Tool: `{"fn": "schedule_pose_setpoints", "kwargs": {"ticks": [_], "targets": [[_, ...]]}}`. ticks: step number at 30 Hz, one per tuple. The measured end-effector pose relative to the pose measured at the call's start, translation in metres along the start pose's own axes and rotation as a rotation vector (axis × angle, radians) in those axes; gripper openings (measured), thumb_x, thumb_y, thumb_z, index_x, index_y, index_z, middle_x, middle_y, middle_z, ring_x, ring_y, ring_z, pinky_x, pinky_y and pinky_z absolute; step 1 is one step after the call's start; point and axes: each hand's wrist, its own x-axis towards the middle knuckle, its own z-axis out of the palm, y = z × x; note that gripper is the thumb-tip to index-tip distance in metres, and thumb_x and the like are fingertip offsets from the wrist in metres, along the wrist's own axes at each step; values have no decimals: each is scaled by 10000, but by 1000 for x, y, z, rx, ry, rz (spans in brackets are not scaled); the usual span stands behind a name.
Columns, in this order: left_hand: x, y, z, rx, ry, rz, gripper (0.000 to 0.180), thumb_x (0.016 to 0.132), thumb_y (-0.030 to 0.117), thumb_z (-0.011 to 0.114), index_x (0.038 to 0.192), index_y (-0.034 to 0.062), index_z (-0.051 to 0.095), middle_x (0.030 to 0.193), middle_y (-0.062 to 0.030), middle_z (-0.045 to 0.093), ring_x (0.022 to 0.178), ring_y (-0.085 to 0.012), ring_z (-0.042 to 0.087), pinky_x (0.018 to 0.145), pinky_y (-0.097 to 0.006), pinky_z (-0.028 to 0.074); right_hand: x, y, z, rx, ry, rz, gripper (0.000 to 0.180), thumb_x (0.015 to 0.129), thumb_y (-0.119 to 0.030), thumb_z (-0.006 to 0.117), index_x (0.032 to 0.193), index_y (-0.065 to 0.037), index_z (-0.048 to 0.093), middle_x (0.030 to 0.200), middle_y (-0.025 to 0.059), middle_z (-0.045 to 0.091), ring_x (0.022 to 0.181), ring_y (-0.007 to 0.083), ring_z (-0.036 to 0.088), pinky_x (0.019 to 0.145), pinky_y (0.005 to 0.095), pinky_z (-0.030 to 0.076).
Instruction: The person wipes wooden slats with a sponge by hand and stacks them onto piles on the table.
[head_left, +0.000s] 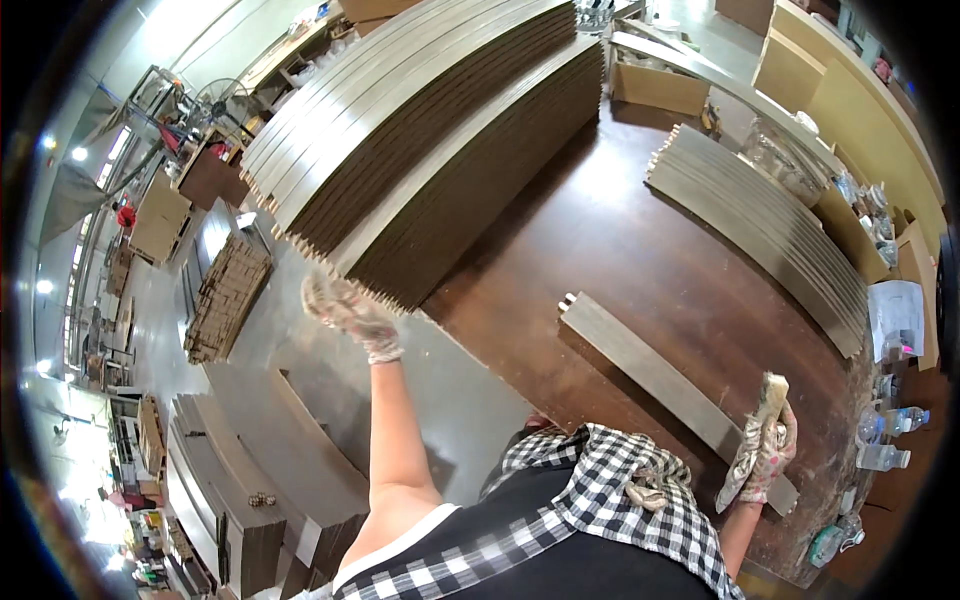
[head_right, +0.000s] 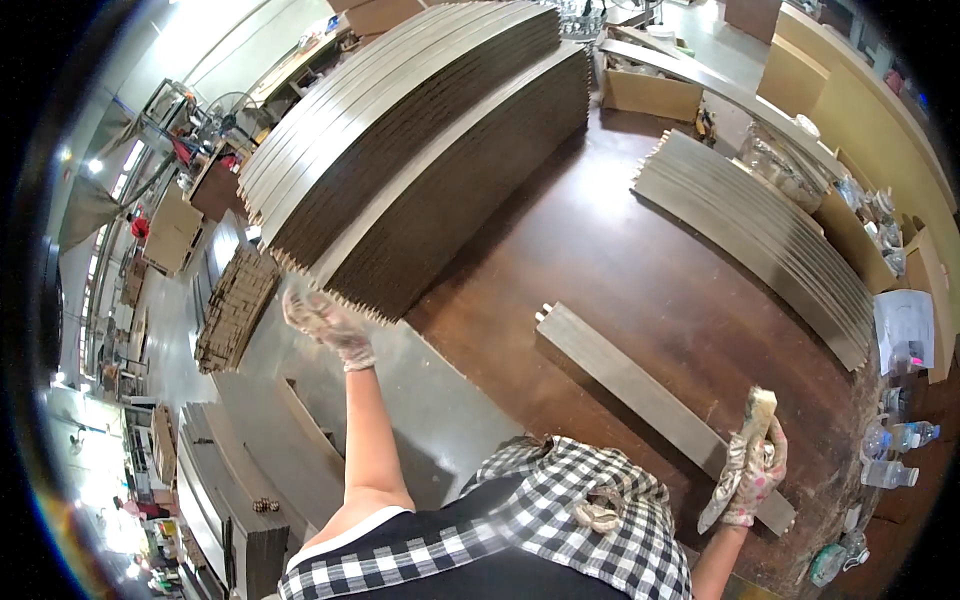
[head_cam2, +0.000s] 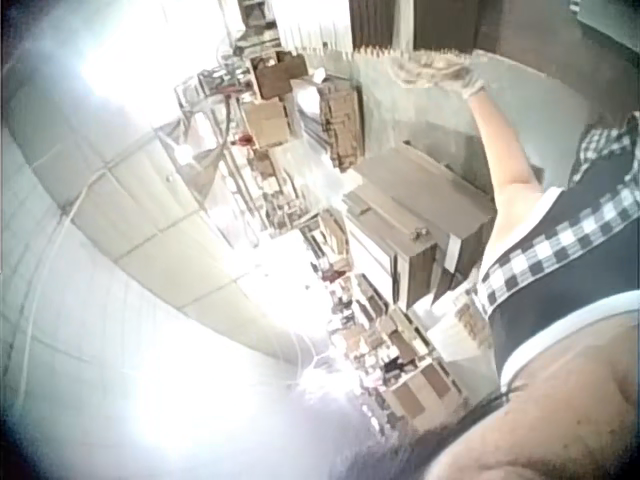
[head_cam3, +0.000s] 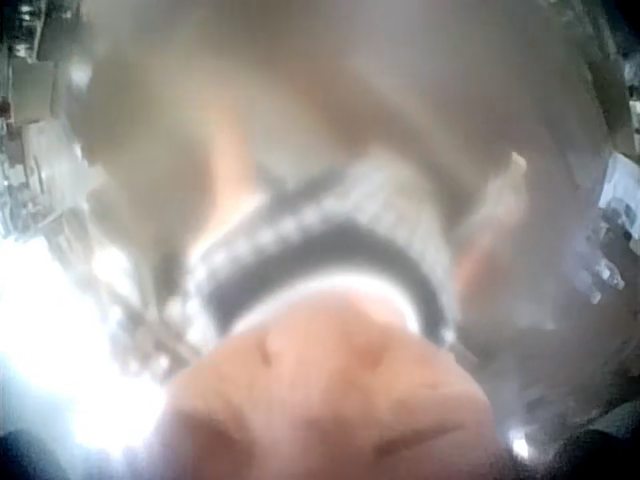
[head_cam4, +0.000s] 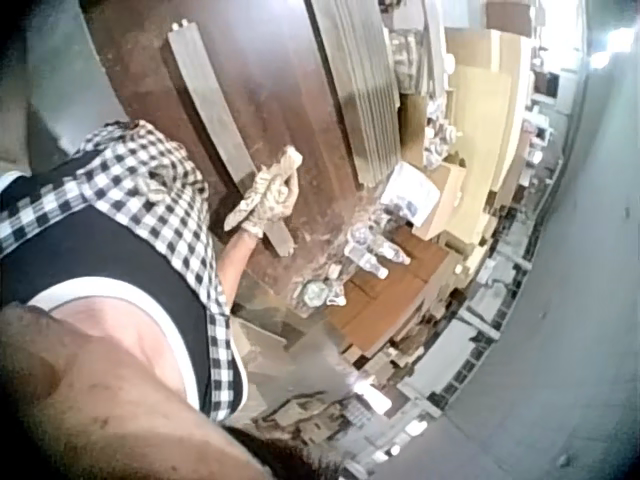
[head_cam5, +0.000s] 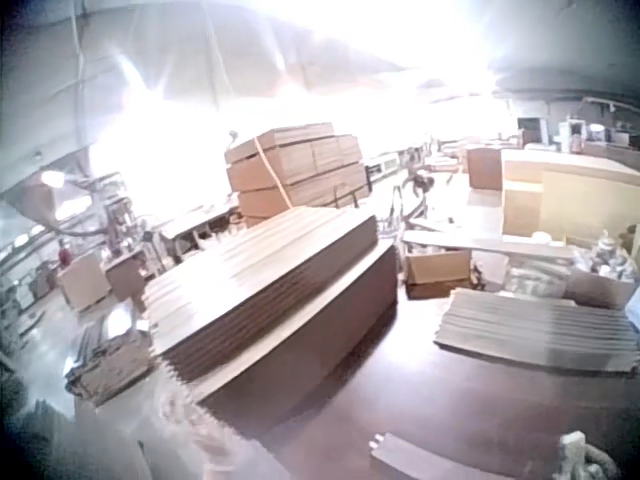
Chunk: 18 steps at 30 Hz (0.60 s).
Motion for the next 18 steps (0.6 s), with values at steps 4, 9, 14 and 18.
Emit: {"fn": "schedule_pose_setpoints", "kwargs": {"ticks": [4,9,14,18], "targets": [[-27,-63,24,-767,232,-598,434,1030,249,444,1414,49,418,1443,-113,422,1304,-200,426,1058,-335,417,2,-14,47,15,-189,-22,370,944,-63,626,1298,29,565,1136,124,655,872,189,677,749,297,576],[-29,-78,27,-691,-103,-604,589,1063,310,378,1562,82,166,1578,-106,285,1445,-188,278,1206,-354,241,5,-6,58,-192,-290,-148,383,919,-80,662,1277,29,582,1167,125,646,976,206,662,849,329,570],[-25,-12,-4,-680,-120,-410,670,1028,312,434,1563,37,140,1595,-152,233,1479,-267,219,1188,-407,262,-17,-28,102,-616,-406,-310,319,857,-147,704,1157,-39,685,1096,125,695,992,245,654,901,357,511],[-29,54,-16,-540,-137,-44,651,1046,378,411,1545,19,197,1572,-145,259,1455,-271,275,1154,-411,308,-44,-22,178,-1002,-528,-718,317,871,-256,682,1134,-79,668,1013,172,662,978,349,630,870,449,507]]}}
